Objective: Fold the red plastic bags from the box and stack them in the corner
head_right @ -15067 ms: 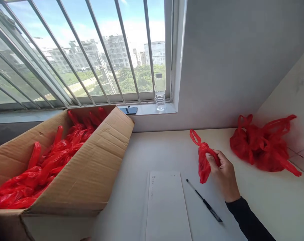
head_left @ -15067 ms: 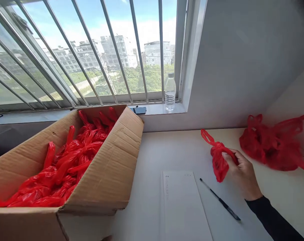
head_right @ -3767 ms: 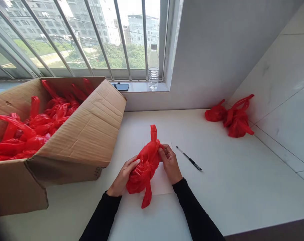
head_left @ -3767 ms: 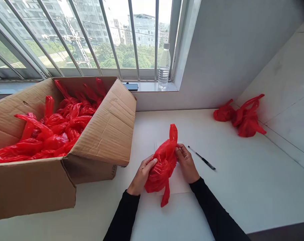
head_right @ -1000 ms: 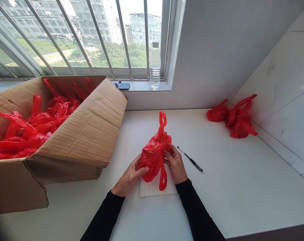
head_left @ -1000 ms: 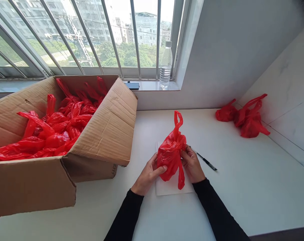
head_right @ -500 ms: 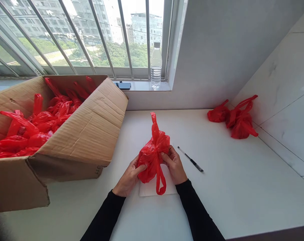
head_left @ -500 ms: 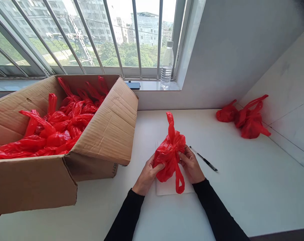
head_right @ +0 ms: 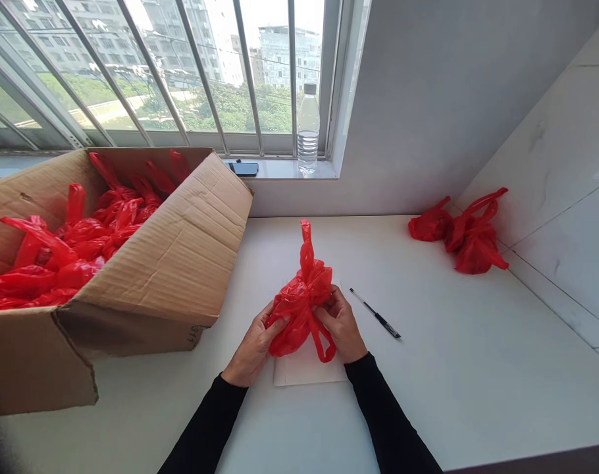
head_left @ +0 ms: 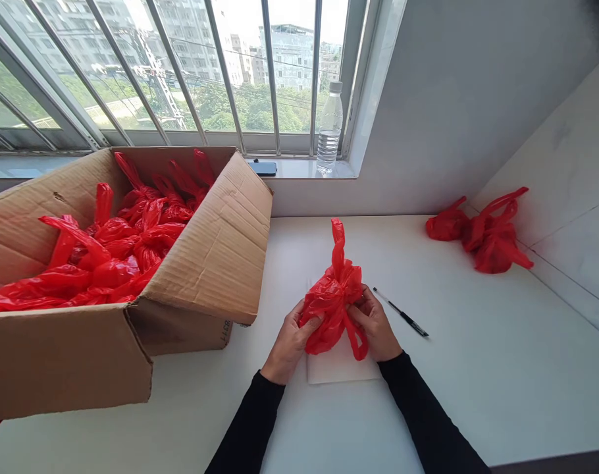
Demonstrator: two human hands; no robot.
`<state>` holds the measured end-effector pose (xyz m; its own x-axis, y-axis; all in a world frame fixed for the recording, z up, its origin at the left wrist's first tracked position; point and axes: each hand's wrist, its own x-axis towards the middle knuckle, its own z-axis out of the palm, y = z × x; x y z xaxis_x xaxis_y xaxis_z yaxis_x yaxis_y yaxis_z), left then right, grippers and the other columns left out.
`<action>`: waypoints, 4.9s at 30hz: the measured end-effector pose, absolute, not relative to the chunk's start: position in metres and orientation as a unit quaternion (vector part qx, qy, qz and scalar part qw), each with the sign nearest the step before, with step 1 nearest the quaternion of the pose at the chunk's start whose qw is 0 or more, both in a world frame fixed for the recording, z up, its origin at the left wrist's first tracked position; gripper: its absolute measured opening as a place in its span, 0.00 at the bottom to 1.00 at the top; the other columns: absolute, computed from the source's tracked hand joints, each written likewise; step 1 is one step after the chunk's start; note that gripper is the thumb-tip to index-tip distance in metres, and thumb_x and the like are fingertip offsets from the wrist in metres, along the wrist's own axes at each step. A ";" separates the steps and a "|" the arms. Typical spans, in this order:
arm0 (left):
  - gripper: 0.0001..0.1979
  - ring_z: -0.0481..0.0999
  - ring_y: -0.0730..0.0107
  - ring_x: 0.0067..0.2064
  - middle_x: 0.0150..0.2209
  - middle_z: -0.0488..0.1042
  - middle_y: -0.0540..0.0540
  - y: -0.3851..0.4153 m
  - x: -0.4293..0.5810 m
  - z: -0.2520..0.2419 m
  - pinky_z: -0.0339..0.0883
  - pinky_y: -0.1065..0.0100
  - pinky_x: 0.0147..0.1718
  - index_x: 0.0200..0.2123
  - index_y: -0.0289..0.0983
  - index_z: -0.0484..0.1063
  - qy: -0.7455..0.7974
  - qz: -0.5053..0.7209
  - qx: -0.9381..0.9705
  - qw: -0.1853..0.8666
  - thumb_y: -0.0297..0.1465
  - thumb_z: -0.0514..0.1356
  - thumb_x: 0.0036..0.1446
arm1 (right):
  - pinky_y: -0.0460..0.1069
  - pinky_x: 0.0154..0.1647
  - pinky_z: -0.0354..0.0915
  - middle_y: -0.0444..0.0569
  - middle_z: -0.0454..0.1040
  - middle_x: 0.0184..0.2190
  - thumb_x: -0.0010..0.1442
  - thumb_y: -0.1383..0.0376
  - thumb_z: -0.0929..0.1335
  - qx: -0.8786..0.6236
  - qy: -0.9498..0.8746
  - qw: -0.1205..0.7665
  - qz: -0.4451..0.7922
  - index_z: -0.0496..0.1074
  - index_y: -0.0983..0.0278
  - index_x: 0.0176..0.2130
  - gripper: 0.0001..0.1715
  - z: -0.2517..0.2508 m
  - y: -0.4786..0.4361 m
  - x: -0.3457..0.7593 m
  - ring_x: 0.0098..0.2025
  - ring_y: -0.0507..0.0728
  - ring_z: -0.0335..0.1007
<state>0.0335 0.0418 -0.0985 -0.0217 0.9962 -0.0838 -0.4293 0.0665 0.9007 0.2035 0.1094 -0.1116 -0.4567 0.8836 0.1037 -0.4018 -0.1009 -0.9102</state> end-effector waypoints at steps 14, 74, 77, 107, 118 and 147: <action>0.30 0.72 0.51 0.60 0.59 0.74 0.41 0.039 0.033 -0.098 0.66 0.58 0.57 0.62 0.42 0.67 0.385 0.575 0.387 0.609 0.31 0.67 0.57 | 0.47 0.38 0.71 0.44 0.72 0.41 0.63 0.61 0.73 -0.256 -0.490 0.466 0.691 0.69 0.54 0.51 0.18 -0.115 0.111 0.201 0.42 0.55 0.70; 0.15 0.75 0.60 0.44 0.44 0.79 0.44 0.040 0.032 -0.101 0.68 0.64 0.45 0.50 0.38 0.76 0.495 0.595 0.410 0.483 0.30 0.61 0.58 | 0.52 0.47 0.70 0.44 0.72 0.41 0.63 0.60 0.71 -0.297 -0.591 0.427 0.617 0.64 0.52 0.56 0.24 -0.115 0.105 0.199 0.42 0.56 0.69; 0.16 0.75 0.60 0.44 0.46 0.79 0.44 0.040 0.033 -0.099 0.68 0.65 0.44 0.50 0.37 0.77 0.483 0.602 0.404 0.491 0.29 0.60 0.59 | 0.52 0.47 0.69 0.44 0.72 0.42 0.64 0.61 0.71 -0.292 -0.589 0.423 0.624 0.64 0.52 0.57 0.24 -0.114 0.104 0.199 0.42 0.55 0.69; 0.36 0.69 0.57 0.63 0.64 0.69 0.41 0.036 0.041 -0.104 0.63 0.57 0.62 0.69 0.44 0.56 0.430 0.599 0.439 0.514 0.32 0.67 0.61 | 0.55 0.51 0.72 0.48 0.76 0.49 0.63 0.61 0.73 -0.258 -0.489 0.484 0.678 0.64 0.52 0.58 0.26 -0.107 0.105 0.201 0.49 0.58 0.74; 0.37 0.76 0.54 0.56 0.56 0.76 0.37 0.036 0.039 -0.104 0.73 0.55 0.52 0.66 0.40 0.58 0.436 0.604 0.381 0.548 0.32 0.70 0.57 | 0.53 0.51 0.72 0.45 0.77 0.48 0.62 0.60 0.73 -0.240 -0.473 0.452 0.718 0.64 0.51 0.57 0.26 -0.108 0.107 0.199 0.49 0.57 0.75; 0.18 0.70 0.54 0.55 0.55 0.71 0.41 0.024 0.060 -0.083 0.65 0.53 0.54 0.58 0.45 0.70 0.592 0.578 0.507 0.242 0.31 0.56 0.66 | 0.56 0.50 0.72 0.47 0.76 0.50 0.60 0.56 0.75 -0.329 -0.457 0.497 0.660 0.64 0.50 0.57 0.29 -0.111 0.095 0.201 0.50 0.61 0.74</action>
